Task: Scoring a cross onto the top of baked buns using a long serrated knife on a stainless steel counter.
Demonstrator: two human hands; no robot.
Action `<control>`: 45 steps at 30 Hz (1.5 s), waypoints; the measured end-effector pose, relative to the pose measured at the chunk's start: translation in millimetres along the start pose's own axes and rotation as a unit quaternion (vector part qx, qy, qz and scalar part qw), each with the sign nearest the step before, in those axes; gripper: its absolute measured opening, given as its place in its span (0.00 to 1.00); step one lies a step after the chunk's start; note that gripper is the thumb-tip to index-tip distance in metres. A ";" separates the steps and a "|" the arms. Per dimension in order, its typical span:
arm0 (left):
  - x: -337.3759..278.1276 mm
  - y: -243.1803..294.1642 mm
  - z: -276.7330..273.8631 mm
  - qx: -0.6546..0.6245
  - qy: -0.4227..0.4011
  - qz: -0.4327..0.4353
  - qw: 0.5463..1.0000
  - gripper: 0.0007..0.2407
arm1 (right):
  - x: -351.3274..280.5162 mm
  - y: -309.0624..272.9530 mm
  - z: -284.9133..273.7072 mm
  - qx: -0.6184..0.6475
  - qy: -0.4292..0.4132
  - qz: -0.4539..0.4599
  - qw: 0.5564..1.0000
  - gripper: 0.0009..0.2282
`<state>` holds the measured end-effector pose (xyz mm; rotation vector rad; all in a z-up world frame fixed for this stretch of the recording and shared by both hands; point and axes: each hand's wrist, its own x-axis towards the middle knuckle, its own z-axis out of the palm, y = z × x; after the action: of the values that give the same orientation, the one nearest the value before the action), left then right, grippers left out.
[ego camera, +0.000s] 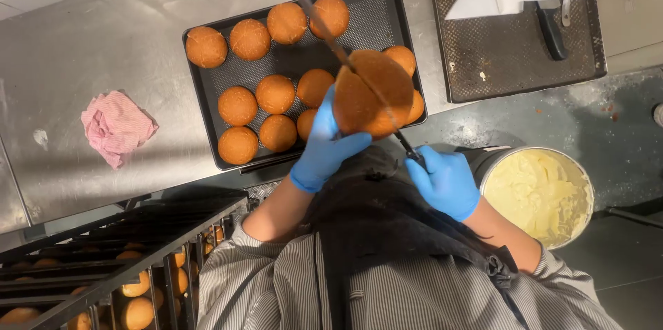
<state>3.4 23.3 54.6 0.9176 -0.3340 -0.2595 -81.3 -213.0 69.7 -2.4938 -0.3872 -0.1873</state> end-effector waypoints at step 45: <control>13.9 -18.8 5.2 -0.251 -0.026 -0.060 0.966 0.32 | -9.4 -23.8 -11.5 -0.066 -0.004 0.006 0.998 0.08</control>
<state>12.7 3.5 44.7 0.4306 -0.2441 -0.4562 -98.2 -203.4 89.9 -2.6278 -0.3727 -0.2045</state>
